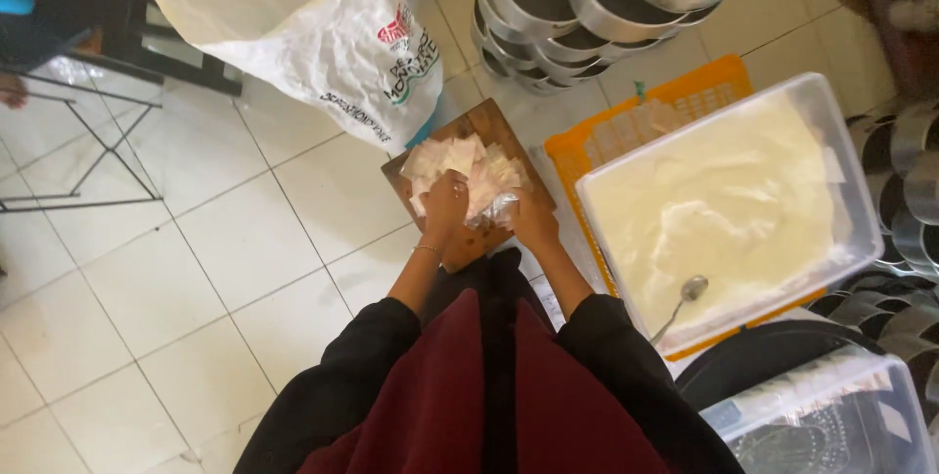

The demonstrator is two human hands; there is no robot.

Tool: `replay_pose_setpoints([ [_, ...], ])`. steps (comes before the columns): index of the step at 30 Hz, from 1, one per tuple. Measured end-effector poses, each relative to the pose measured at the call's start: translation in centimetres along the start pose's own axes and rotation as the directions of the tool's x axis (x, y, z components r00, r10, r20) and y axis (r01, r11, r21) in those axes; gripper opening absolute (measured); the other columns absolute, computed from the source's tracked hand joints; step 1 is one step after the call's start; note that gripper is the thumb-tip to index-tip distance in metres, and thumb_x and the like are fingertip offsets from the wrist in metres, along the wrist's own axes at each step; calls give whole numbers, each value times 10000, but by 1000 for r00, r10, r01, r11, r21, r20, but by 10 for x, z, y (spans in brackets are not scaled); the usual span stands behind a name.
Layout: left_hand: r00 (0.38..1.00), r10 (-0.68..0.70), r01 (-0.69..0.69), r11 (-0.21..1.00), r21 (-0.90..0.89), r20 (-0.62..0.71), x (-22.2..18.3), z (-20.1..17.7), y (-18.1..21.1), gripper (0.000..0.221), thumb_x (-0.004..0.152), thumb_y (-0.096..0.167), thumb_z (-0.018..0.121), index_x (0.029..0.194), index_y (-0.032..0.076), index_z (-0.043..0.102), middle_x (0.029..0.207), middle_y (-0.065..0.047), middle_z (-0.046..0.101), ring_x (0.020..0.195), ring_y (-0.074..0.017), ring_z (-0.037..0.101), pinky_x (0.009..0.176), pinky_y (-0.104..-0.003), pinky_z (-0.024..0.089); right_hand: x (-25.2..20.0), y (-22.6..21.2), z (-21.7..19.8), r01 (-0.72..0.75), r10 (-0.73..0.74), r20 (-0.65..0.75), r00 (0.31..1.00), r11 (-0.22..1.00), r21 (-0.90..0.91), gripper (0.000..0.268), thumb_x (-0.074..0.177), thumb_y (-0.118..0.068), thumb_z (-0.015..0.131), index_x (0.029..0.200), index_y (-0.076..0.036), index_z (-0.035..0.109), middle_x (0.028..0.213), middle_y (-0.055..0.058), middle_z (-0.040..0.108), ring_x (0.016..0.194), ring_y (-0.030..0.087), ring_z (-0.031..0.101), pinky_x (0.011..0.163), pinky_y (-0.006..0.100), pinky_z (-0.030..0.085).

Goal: The person fills small pastry squares with a white creamy substance using a spoon and then places them into a plastic container.

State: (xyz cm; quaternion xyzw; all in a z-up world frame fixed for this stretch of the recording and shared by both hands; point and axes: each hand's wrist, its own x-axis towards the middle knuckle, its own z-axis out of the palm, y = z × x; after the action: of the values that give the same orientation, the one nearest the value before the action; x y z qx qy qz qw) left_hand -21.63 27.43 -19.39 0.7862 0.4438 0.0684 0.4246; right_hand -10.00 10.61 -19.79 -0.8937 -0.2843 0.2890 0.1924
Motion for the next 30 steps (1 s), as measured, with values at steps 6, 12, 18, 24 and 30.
replay_pose_setpoints([
  [6,977,39,-33,999,-34,212,-19,33,-26,233,949,211,578,1104,61,666,1027,-208,713,1004,-396,671,854,-473,521,15,72,63,-198,193,59,979,974,107,399,866,-339,704,1219,-160,658,1138,167,729,1061,390,676,892,499,531],
  [12,906,-45,57,998,-16,420,-20,123,-98,356,932,276,602,1203,54,667,1105,-216,714,1060,-396,670,920,-461,518,29,116,111,-215,225,-52,973,966,143,444,781,-326,837,1141,-112,690,1010,143,754,983,345,710,864,456,553],
  [18,951,82,-40,989,-143,299,-29,190,-134,593,841,188,666,1394,37,513,1320,-262,599,1180,-435,585,985,-474,462,47,107,124,-199,288,-218,932,914,354,456,785,-267,858,1139,-85,634,955,124,714,878,300,700,800,432,548],
  [24,957,135,-47,945,-324,256,-28,183,-94,654,825,33,630,1442,-21,420,1379,-293,501,1262,-460,512,1014,-468,450,55,109,139,15,97,-442,892,970,244,335,804,-134,833,1057,-61,626,928,134,629,862,321,616,782,434,509],
  [30,979,-21,61,979,-193,202,-27,193,-88,485,864,4,570,1345,0,510,1244,-252,613,1100,-408,626,944,-452,511,54,118,146,-28,181,-416,891,937,349,193,846,-132,803,966,-68,667,892,105,660,839,291,642,764,415,529],
])
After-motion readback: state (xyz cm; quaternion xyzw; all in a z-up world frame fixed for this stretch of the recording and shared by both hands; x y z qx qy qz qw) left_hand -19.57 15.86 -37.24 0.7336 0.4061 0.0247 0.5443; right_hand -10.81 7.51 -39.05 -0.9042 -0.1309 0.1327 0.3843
